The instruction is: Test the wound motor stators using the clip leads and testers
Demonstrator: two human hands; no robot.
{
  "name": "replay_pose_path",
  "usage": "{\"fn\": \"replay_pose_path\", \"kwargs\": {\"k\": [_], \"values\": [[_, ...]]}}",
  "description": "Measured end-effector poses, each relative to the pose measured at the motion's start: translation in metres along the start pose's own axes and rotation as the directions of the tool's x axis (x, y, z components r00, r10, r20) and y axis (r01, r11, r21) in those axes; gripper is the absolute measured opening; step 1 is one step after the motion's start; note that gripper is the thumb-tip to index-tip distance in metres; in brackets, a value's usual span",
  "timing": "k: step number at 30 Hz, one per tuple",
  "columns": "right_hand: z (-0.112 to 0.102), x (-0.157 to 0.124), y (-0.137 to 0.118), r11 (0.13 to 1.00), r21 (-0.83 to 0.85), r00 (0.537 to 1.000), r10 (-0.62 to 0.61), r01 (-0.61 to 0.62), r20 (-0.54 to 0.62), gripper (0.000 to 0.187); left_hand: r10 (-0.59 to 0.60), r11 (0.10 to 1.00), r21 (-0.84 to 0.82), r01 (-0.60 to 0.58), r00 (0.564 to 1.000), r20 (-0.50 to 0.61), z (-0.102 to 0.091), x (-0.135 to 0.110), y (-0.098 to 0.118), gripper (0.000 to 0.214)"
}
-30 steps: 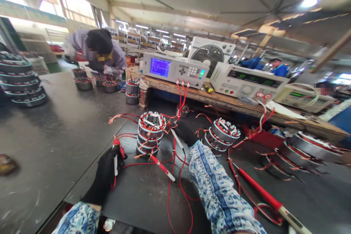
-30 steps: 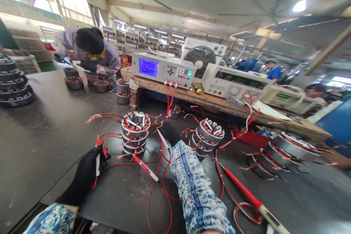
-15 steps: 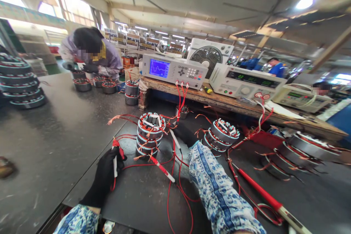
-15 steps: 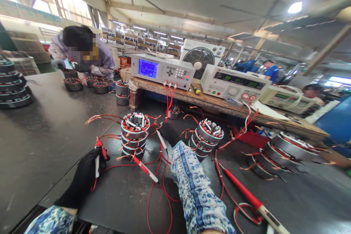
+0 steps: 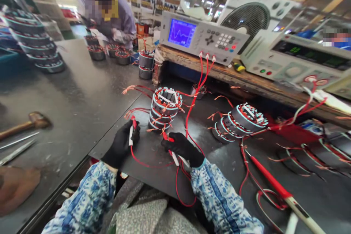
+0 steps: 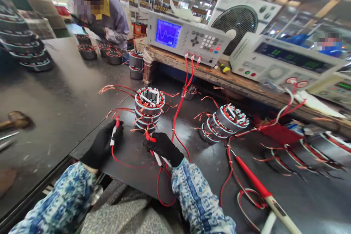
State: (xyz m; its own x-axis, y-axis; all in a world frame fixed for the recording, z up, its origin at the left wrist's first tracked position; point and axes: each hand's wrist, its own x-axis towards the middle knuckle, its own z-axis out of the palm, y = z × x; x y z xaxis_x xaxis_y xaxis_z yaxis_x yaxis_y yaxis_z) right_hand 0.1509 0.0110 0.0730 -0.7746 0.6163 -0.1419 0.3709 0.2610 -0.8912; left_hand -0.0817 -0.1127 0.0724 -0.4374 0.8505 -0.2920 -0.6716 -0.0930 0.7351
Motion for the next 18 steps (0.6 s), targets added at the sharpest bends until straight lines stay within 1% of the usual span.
{"fn": "replay_pose_path", "kwargs": {"k": [2, 5, 7, 8, 10, 13, 14, 15, 16, 17, 18], "values": [[0.009, -0.005, -0.001, 0.998, -0.003, 0.997, 0.061, -0.061, -0.038, 0.046, -0.066, 0.993, -0.096, 0.070, 0.997, 0.040, 0.000, 0.016, 0.004, 0.019], [0.019, -0.005, -0.007, 0.993, -0.016, 0.993, 0.118, -0.118, -0.007, 0.048, -0.117, 0.973, -0.186, 0.136, 0.987, 0.109, -0.008, 0.030, 0.006, 0.028], [0.030, 0.000, -0.013, 0.992, 0.019, 0.993, 0.121, -0.121, 0.009, 0.048, -0.094, 0.968, -0.219, 0.124, 0.985, 0.142, -0.010, 0.031, 0.004, 0.029], [0.036, 0.004, -0.017, 0.993, 0.045, 0.994, 0.106, -0.105, -0.006, 0.047, -0.067, 0.971, -0.218, 0.096, 0.988, 0.139, -0.010, 0.030, 0.003, 0.029], [0.051, 0.013, -0.024, 0.993, 0.099, 0.995, 0.067, -0.061, -0.067, 0.045, -0.027, 0.978, -0.201, 0.050, 0.993, 0.118, -0.006, 0.026, 0.001, 0.028], [0.067, 0.021, -0.030, 0.988, 0.155, 0.991, 0.018, 0.003, -0.136, 0.046, -0.009, 0.984, -0.177, 0.029, 0.994, 0.110, -0.002, 0.023, 0.000, 0.031], [0.067, 0.021, -0.030, 0.987, 0.158, 0.989, 0.003, 0.021, -0.151, 0.048, -0.006, 0.984, -0.177, 0.028, 0.993, 0.121, -0.002, 0.024, -0.001, 0.031], [0.064, 0.020, -0.027, 0.989, 0.142, 0.990, -0.016, 0.036, -0.140, 0.050, -0.002, 0.984, -0.179, 0.026, 0.991, 0.134, -0.003, 0.024, -0.001, 0.031], [0.057, 0.018, -0.024, 0.994, 0.100, 0.994, -0.037, 0.047, -0.102, 0.051, 0.000, 0.983, -0.181, 0.027, 0.989, 0.148, -0.004, 0.025, -0.001, 0.030], [0.046, 0.016, -0.018, 0.998, 0.020, 0.997, -0.051, 0.052, -0.055, 0.053, -0.002, 0.983, -0.183, 0.031, 0.988, 0.157, -0.006, 0.026, -0.002, 0.029], [0.032, 0.014, -0.013, 0.994, -0.095, 0.998, -0.054, 0.051, -0.025, 0.053, -0.009, 0.983, -0.181, 0.039, 0.987, 0.161, -0.006, 0.027, -0.002, 0.028]]}}
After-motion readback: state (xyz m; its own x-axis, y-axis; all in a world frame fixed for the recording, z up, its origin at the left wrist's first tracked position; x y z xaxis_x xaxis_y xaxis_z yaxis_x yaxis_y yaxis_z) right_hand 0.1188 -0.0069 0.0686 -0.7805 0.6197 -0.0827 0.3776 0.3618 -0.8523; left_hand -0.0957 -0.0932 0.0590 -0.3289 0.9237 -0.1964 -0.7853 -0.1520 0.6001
